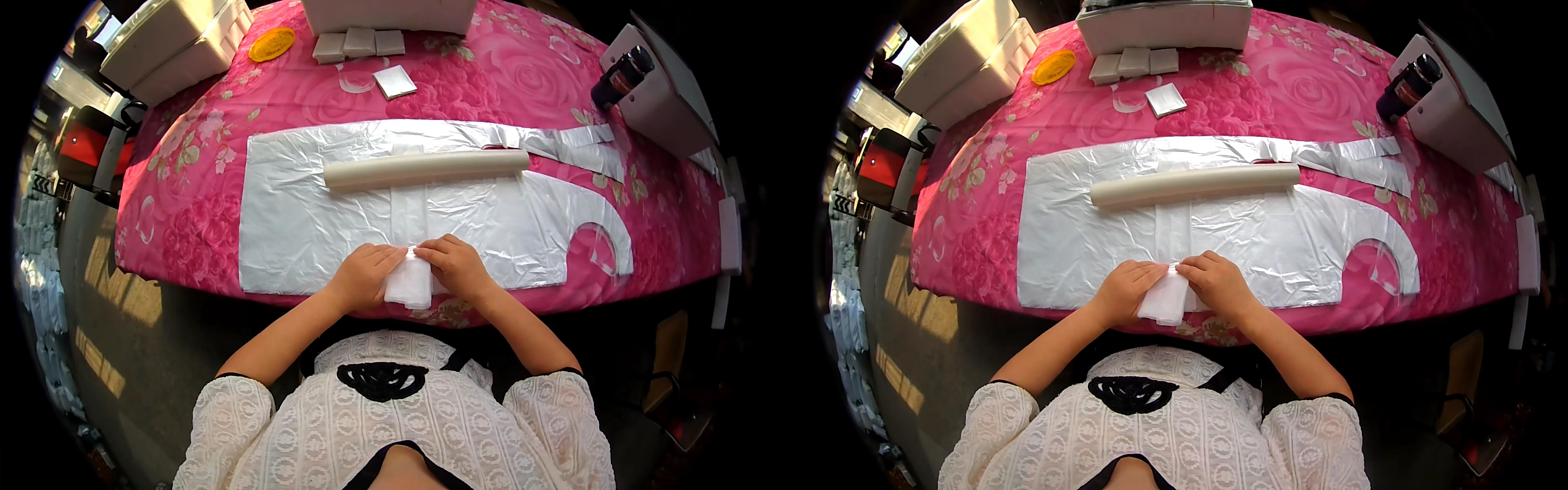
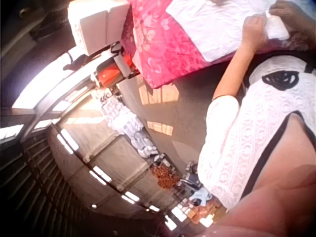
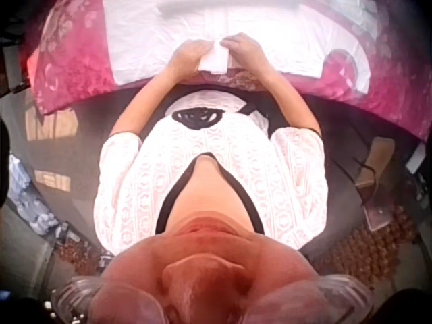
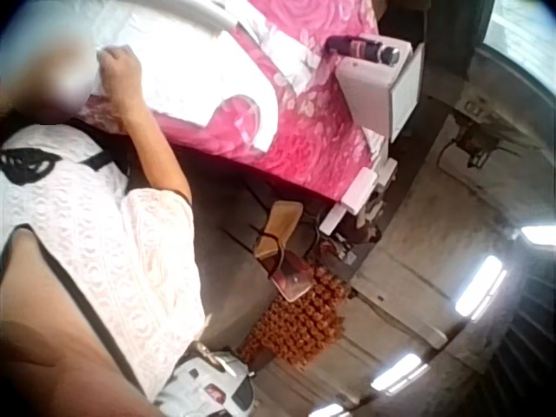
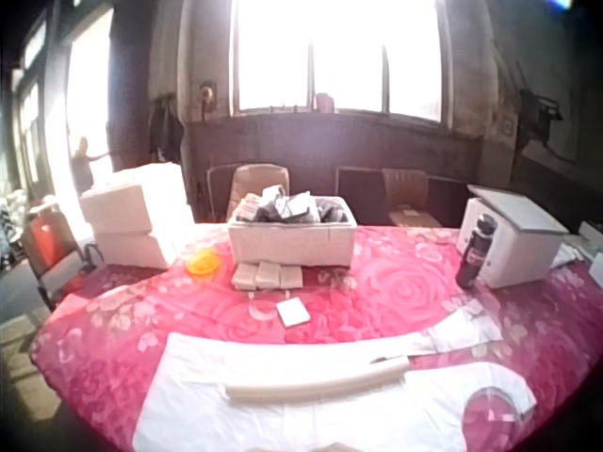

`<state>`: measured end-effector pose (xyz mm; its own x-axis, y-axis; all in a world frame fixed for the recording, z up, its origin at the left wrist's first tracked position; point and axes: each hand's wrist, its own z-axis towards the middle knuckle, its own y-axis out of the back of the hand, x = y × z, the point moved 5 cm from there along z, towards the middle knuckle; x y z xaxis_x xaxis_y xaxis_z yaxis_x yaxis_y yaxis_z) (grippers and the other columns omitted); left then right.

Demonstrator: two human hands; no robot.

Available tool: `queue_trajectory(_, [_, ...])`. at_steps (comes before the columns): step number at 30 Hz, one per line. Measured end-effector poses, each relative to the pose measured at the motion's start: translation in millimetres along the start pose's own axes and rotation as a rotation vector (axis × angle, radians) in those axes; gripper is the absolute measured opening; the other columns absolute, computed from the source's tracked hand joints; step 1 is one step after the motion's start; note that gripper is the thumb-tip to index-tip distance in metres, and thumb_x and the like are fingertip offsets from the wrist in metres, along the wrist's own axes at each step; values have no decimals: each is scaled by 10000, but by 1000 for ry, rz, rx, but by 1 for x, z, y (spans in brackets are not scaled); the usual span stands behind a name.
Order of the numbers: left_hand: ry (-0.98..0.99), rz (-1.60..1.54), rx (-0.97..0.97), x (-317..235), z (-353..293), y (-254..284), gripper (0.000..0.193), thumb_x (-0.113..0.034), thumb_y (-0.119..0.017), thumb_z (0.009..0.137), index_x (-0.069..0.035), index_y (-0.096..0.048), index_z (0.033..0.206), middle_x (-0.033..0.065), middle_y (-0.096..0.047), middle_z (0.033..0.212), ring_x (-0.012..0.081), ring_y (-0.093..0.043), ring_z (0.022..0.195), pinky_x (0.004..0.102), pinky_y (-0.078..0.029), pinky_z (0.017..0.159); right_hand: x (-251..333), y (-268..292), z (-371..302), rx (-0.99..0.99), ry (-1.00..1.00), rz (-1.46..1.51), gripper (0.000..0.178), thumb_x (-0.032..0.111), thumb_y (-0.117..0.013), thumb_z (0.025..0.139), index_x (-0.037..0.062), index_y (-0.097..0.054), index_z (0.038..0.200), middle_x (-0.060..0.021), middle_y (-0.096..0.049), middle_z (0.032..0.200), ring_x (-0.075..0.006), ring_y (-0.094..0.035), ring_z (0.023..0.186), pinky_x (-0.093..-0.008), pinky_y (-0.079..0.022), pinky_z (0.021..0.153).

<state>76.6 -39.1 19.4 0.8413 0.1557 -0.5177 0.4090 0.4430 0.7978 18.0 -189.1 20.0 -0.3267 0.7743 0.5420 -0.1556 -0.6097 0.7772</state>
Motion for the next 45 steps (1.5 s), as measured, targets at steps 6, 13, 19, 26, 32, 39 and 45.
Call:
queue_trajectory(6, [601,-444,-26,24,8,2,376,-213,-464,900,7,-482,1204,200,-581,1036,304,-575,901,360,-458,774,-21,3,20,58,-606,297,217,192,-597,798,-17,-654,799,-138,-640,692,-289,-610,614,-335,-471,593])
queue_trajectory(13, [104,152,101,-8,14,-17,735,-280,-591,795,65,-254,1350,223,-248,1418,350,-235,1326,439,-197,1076,-52,-8,35,241,-851,414,276,225,-588,775,-36,-661,728,-119,-618,565,-191,-615,530,-314,-483,571])
queue_trajectory(19, [259,305,210,-2,7,-41,826,-488,-500,807,61,-233,1363,215,-158,1453,315,-126,1366,435,-124,1095,-52,-12,33,198,-891,417,235,209,-629,732,-25,-639,718,-111,-622,604,-223,-620,572,-321,-484,581])
queue_trajectory(26, [225,182,85,2,16,-24,703,-272,-624,755,35,-332,1315,197,-345,1366,322,-329,1270,418,-257,1044,-17,6,27,-44,-305,-167,371,190,-676,700,10,-569,1007,-142,-575,1066,-250,-555,983,-350,-464,785])
queue_trajectory(32, [202,57,-46,11,25,-12,597,-164,-663,705,-1,-438,1233,163,-480,1244,311,-467,1131,399,-362,955,-26,3,33,77,137,-150,422,109,-657,686,26,-559,1087,-124,-539,1171,-285,-485,1115,-363,-408,950])
queue_trajectory(39, [162,136,-63,14,29,-11,527,-58,-628,663,7,-493,1168,156,-536,1174,297,-519,1067,380,-415,894,-37,10,45,177,25,-13,380,-28,-564,706,28,-573,1082,-113,-552,1171,-291,-507,1099,-355,-435,917])
queue_trajectory(45, [31,264,-91,14,37,-9,372,10,-576,682,10,-569,1053,141,-605,1067,279,-579,972,363,-466,814,-43,8,51,108,24,55,344,-85,-529,681,28,-602,998,-107,-593,1059,-285,-545,995,-355,-462,849])
